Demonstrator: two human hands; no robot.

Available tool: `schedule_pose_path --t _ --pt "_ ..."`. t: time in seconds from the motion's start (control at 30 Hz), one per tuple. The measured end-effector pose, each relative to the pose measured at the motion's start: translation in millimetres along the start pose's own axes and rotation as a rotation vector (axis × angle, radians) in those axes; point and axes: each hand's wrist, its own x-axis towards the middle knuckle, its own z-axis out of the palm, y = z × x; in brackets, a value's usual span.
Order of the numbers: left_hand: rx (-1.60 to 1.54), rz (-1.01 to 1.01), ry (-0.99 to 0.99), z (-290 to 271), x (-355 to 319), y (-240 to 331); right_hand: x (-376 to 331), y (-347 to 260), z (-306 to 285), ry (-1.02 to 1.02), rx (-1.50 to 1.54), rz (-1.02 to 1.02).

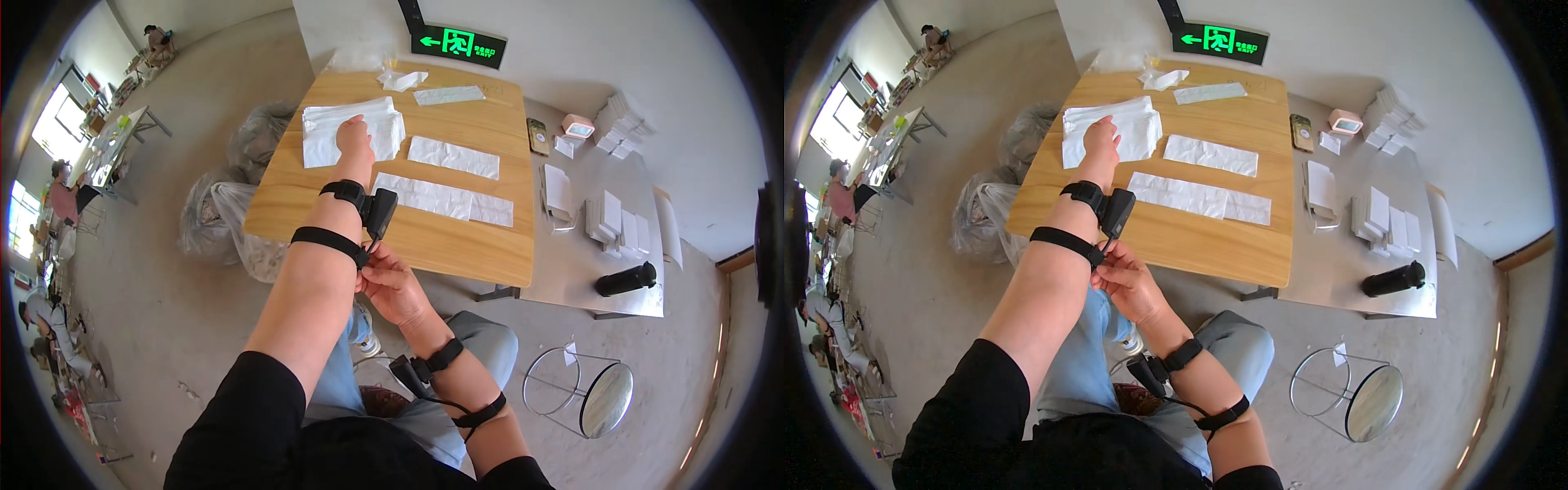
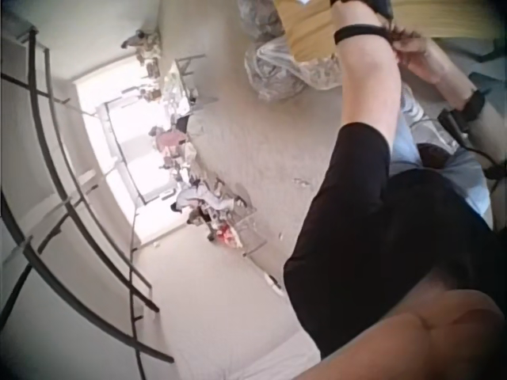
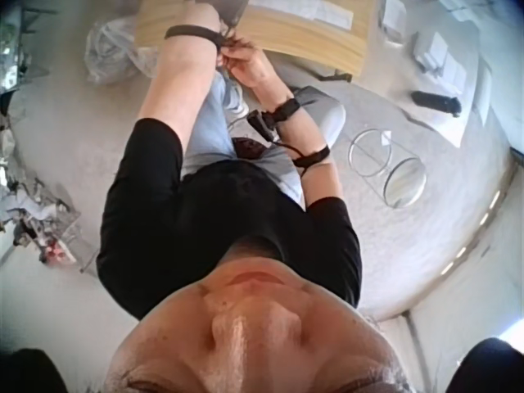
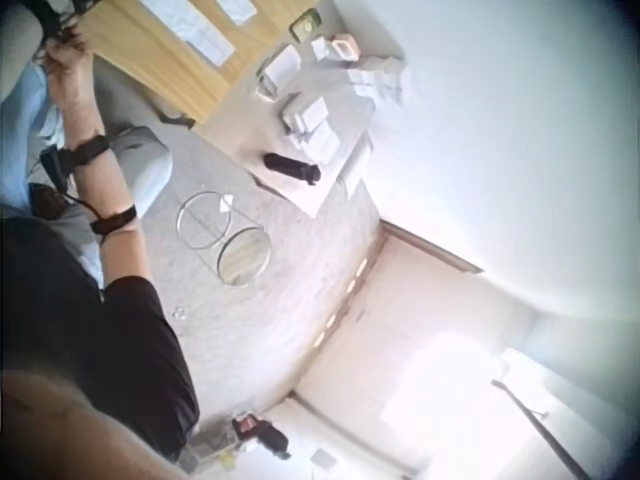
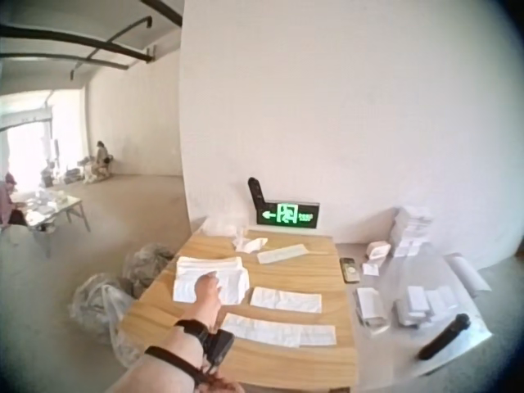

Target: Folding long white plastic strips or bags on a wooden table.

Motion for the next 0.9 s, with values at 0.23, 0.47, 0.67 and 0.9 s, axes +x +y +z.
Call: schedule_pose_path --t 0.23,0.47,0.67,0.9 --pt "0.299 0.256 -0.025 -7.8 -9.8 21.1 -20.2 3.8 32.9 -0.139 0.072 0.159" --pt "0.832 1.218 -0.428 -15.6 -68.6 2.4 -54.3 8.1 72.7 0.011 -0.051 0.22" --pt "1.046 1.473 -0.872 -19.6 -99.9 -13.8 -62.9 16.0 97.5 -0.081 0.144 0.255" --pt "0.601 1.062 -0.247 -0.4 -75.5 4.9 -73.6 18.9 119.5 0.155 -0.216 0.076"
